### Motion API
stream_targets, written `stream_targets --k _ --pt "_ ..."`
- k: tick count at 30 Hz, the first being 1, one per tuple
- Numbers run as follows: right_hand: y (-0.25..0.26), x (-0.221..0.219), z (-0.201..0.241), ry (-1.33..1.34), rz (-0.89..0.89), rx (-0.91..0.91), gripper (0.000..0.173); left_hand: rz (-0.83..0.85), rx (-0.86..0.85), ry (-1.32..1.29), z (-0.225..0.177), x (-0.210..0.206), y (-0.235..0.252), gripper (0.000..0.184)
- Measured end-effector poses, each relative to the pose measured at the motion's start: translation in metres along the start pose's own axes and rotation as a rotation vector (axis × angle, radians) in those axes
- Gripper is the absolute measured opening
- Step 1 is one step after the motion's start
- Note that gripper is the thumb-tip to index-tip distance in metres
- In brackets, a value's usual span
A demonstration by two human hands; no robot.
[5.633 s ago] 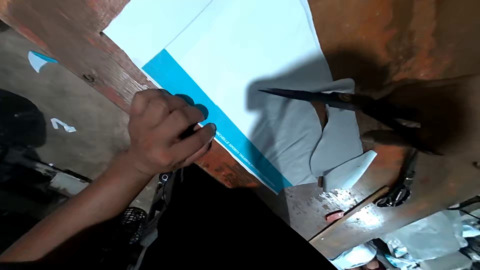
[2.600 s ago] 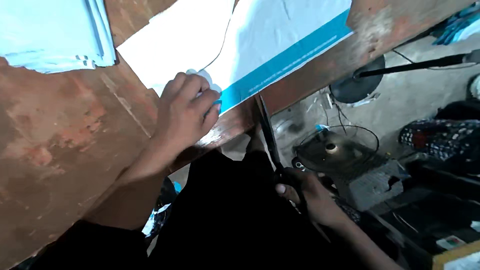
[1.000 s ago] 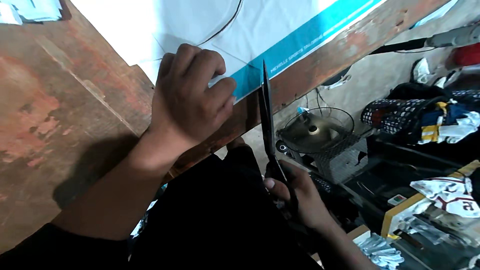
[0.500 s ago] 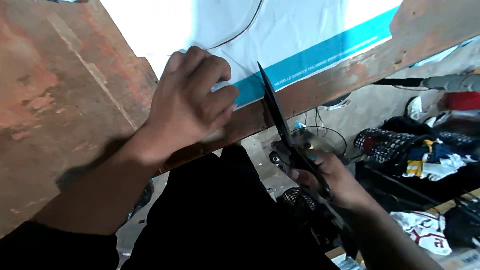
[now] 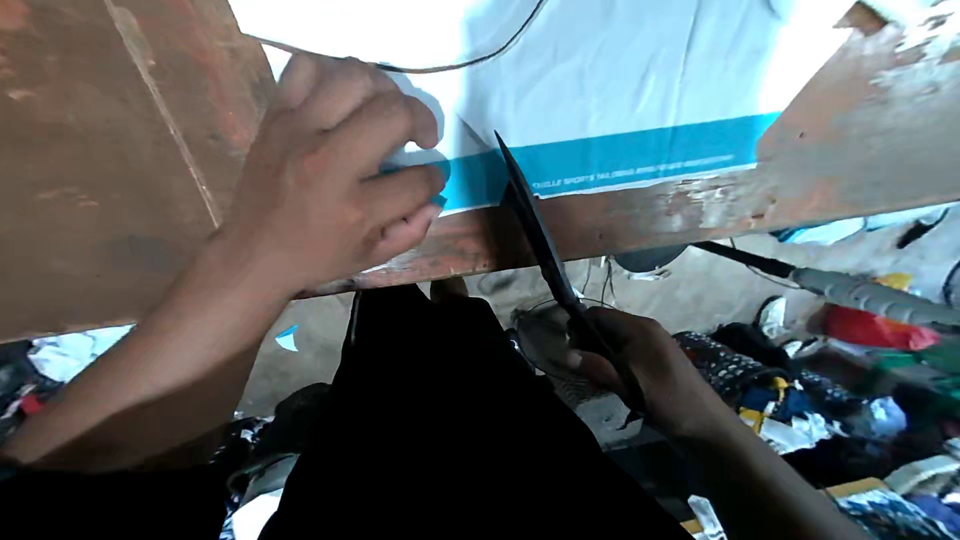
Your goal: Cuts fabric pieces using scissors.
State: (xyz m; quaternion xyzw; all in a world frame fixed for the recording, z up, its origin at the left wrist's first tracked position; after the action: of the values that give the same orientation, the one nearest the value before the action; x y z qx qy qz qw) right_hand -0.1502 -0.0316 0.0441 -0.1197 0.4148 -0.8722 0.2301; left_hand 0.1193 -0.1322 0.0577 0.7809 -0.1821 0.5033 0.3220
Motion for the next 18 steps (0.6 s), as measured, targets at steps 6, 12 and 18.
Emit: stream_targets --k 6,12,18 --pt "0.009 0.014 0.011 -0.106 0.069 0.053 0.050 -0.021 0.362 0.131 -0.008 -0.001 -0.033 0.025" --pt "0.013 0.019 0.021 -0.145 0.097 0.069 0.045 -0.098 0.348 0.122 -0.008 -0.005 -0.042 0.027" --pt "0.014 0.030 0.028 -0.256 0.077 0.069 0.044 -0.123 0.361 0.129 -0.009 -0.005 -0.043 0.025"
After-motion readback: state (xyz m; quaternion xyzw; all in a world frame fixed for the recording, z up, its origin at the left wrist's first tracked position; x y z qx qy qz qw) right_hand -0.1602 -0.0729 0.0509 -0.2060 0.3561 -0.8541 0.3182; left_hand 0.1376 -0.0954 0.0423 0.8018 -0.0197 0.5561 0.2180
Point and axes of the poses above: each hand's wrist, its own y-axis towards the middle knuckle, its own x-axis out of the back of the hand, z = x × y, the point moved 8 cm from there along y, towards the middle knuckle, and after that the axes turned 13 degrees about y, right-handed, at the moved point
